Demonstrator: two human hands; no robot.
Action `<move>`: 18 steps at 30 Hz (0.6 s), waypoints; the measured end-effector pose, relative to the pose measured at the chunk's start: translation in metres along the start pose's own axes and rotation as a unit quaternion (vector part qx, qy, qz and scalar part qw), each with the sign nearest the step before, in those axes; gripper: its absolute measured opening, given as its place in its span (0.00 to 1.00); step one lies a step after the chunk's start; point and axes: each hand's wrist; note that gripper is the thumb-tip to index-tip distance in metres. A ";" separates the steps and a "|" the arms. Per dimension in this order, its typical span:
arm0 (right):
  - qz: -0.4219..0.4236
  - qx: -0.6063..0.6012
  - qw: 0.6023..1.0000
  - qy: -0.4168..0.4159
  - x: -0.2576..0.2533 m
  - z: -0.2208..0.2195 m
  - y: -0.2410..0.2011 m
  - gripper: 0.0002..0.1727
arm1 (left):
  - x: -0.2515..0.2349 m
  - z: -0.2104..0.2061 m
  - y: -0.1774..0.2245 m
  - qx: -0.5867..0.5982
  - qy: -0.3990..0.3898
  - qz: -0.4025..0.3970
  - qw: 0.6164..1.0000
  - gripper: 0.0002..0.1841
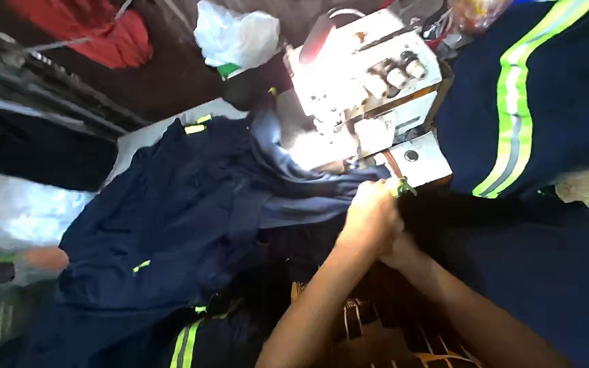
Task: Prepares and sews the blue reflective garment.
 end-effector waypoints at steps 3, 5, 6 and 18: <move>-0.045 -0.086 0.994 -0.042 -0.002 0.004 -0.010 0.28 | -0.027 -0.012 -0.016 0.000 -0.139 -0.079 0.987 0.32; -0.028 -0.075 0.992 -0.093 0.003 0.018 -0.010 0.33 | -0.001 -0.012 -0.023 0.087 -0.083 -0.159 0.980 0.27; -0.019 -0.090 0.988 -0.125 0.003 0.027 -0.007 0.33 | 0.018 -0.016 -0.029 0.143 -0.002 -0.219 0.965 0.24; -0.069 0.273 0.923 -0.261 0.079 -0.106 0.019 0.09 | 0.211 -0.059 -0.110 0.405 0.573 0.252 0.666 0.26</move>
Point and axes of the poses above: each hand's wrist, its own x-axis away from the middle knuckle, its own z-axis out of the back of the hand, y = z × x, and after that the axes turned 15 degrees about -z, right-handed
